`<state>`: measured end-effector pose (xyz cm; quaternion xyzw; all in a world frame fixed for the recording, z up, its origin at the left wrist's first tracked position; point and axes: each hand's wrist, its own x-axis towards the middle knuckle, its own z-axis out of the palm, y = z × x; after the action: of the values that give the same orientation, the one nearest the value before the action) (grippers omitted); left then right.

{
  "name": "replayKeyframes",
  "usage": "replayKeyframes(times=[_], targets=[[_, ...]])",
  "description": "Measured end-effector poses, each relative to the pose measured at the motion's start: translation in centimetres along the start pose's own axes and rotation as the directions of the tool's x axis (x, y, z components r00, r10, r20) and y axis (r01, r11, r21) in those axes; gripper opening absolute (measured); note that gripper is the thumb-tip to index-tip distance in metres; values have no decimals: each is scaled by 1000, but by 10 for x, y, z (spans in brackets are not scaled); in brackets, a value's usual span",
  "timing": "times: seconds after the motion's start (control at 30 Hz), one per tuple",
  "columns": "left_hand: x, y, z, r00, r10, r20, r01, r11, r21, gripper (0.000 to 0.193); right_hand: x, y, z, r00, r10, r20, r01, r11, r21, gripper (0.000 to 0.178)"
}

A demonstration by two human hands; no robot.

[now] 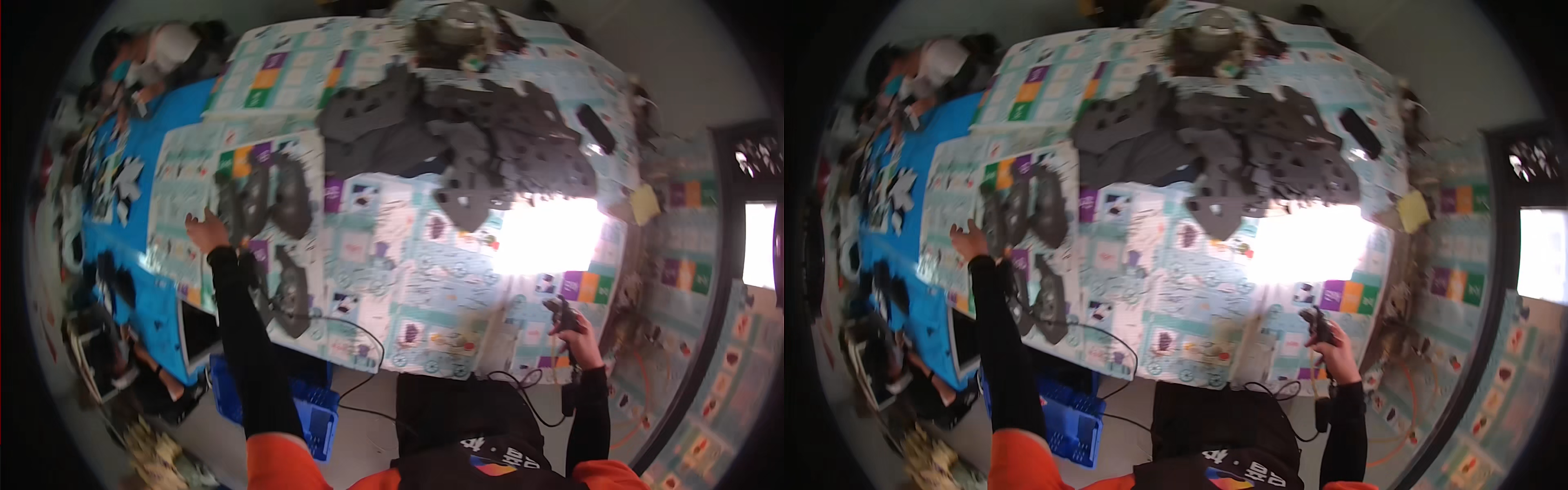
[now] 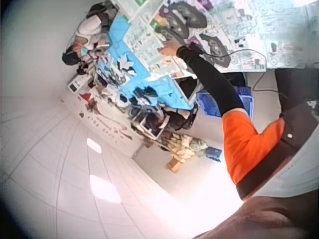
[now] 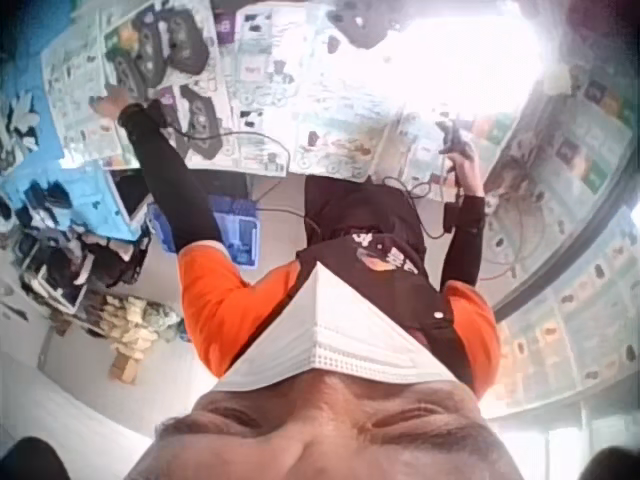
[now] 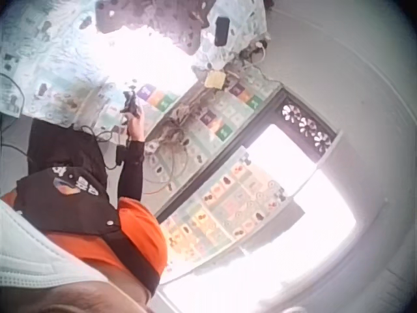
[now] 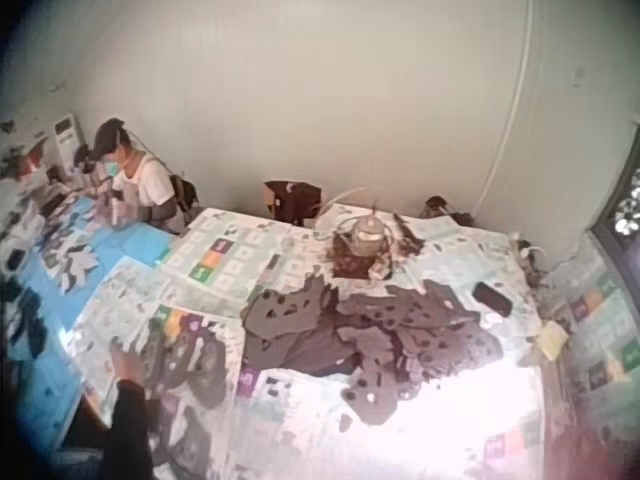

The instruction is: The person holds a grey shoe component and applies adhesive using a hand-held applicator, then picks up small circular metal components and attaches them to the surface.

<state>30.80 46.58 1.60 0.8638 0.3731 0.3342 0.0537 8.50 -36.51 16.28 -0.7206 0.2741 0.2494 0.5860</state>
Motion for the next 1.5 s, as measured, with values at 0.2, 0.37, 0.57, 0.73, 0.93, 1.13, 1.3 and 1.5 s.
replayKeyframes(times=[0.2, 0.37, 0.57, 0.73, 0.93, 1.13, 1.3, 1.5], targets=[[-219, 280, -71, 622, 484, 615, 40, 765, -643, 48, -12, 8, -5, 1000, -8, -27, 9, 1000, 7, 38], [-336, 402, -111, 605, 536, 589, -392, 844, -365, 76, -38, 22, -16, 1000, -9, -26, 9, 1000, 13, 41], [-331, 377, -76, 472, 454, 756, -177, 889, -423, 55, -55, 38, -28, 999, -26, 19, 24, 997, 73, 53], [-354, 379, -97, 484, 346, 804, -220, 937, -271, 42, -69, 40, -31, 1000, -22, -18, 23, 1000, 22, 52], [-347, 343, -145, 566, 598, 567, 11, 683, -731, 26, -76, 25, -29, 994, -91, 59, 88, 995, 49, 56], [-374, 233, -255, 98, 570, 816, 203, 791, -577, 26, -67, 17, -17, 966, -33, 255, 49, 997, -59, 61], [-434, 176, -272, 209, 571, 794, 175, 776, -605, 30, -60, 13, 53, 925, 79, 371, 34, 957, -290, 53], [-459, 163, -264, 410, 520, 750, 74, 800, -595, 35, -57, 12, 103, 853, 39, 521, 323, 746, -583, 31]])
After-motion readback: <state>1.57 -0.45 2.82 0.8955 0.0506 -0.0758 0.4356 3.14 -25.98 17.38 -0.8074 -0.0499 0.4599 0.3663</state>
